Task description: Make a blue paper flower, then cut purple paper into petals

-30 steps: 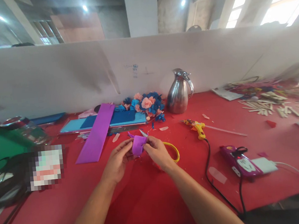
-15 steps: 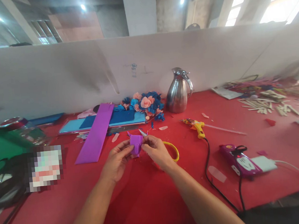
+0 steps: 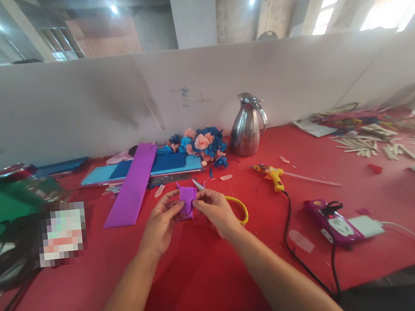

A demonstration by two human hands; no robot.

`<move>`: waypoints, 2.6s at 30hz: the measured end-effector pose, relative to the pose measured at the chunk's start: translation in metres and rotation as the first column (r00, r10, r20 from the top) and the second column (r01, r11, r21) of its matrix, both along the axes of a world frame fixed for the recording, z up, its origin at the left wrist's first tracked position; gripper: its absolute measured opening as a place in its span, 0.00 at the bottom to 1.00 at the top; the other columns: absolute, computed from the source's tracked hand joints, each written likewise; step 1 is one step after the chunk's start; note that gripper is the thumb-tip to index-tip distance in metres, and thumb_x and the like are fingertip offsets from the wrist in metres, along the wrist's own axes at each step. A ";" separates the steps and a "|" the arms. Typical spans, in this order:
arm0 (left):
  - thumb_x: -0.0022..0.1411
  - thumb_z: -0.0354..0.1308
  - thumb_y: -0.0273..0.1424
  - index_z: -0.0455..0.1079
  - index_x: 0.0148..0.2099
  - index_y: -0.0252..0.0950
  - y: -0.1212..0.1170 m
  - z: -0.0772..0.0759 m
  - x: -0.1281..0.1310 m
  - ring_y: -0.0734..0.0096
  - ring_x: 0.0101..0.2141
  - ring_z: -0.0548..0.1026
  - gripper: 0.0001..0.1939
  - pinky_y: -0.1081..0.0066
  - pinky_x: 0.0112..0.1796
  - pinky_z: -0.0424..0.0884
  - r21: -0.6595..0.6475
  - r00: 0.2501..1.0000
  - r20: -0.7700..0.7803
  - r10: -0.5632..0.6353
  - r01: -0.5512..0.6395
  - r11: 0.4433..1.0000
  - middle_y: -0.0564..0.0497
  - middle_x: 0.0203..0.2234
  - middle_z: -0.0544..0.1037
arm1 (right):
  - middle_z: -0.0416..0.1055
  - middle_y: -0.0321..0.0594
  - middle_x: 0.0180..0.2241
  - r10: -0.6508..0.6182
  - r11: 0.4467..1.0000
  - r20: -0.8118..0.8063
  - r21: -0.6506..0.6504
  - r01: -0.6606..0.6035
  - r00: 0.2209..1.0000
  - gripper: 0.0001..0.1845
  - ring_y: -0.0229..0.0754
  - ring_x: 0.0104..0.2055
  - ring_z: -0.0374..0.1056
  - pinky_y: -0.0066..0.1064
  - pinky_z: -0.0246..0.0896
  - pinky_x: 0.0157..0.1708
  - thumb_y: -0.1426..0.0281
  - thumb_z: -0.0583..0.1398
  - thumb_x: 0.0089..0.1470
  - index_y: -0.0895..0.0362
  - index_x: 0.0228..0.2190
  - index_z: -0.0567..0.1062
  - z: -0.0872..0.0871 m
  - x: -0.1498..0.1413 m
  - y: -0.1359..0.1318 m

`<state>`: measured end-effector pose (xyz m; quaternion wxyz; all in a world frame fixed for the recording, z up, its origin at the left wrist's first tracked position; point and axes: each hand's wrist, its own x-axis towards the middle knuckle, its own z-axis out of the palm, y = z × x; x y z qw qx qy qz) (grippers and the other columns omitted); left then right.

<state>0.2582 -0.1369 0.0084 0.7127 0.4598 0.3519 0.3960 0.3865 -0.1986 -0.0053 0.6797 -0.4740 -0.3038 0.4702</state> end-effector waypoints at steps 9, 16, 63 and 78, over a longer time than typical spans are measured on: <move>0.44 0.69 0.31 0.77 0.32 0.36 -0.007 0.001 0.001 0.67 0.35 0.75 0.10 0.74 0.33 0.73 0.295 0.988 -0.136 0.076 -0.033 0.955 0.48 0.36 0.76 | 0.69 0.34 0.21 -0.015 1.000 -0.056 -0.018 0.014 0.998 0.11 0.32 0.22 0.59 0.26 0.52 0.24 0.65 0.68 0.38 0.59 0.23 0.76 -0.008 0.003 0.003; 0.47 0.65 0.30 0.77 0.29 0.35 -0.004 0.000 0.001 0.71 0.27 0.74 0.05 0.75 0.29 0.70 0.204 0.976 -0.194 0.100 -0.059 0.977 0.51 0.24 0.78 | 0.70 0.35 0.21 -0.018 0.999 -0.086 -0.027 0.016 0.996 0.10 0.32 0.22 0.61 0.26 0.55 0.24 0.66 0.69 0.37 0.59 0.21 0.76 -0.008 0.001 0.004; 0.50 0.63 0.33 0.77 0.41 0.41 0.041 -0.020 -0.023 0.57 0.53 0.69 0.13 0.60 0.53 0.62 0.580 0.888 -0.290 0.356 -0.133 0.804 0.44 0.51 0.75 | 0.69 0.33 0.18 0.011 0.997 -0.332 0.075 0.015 0.943 0.06 0.30 0.19 0.62 0.21 0.60 0.20 0.73 0.68 0.37 0.60 0.19 0.75 -0.008 0.016 0.006; 0.44 0.69 0.34 0.76 0.26 0.33 0.008 -0.004 -0.008 0.76 0.23 0.71 0.09 0.73 0.29 0.70 -0.065 0.992 0.017 -0.123 0.124 0.990 0.53 0.19 0.74 | 0.68 0.31 0.19 -0.021 0.999 -0.303 0.037 0.034 0.953 0.06 0.30 0.20 0.61 0.21 0.57 0.19 0.71 0.66 0.36 0.58 0.20 0.73 -0.006 0.013 0.005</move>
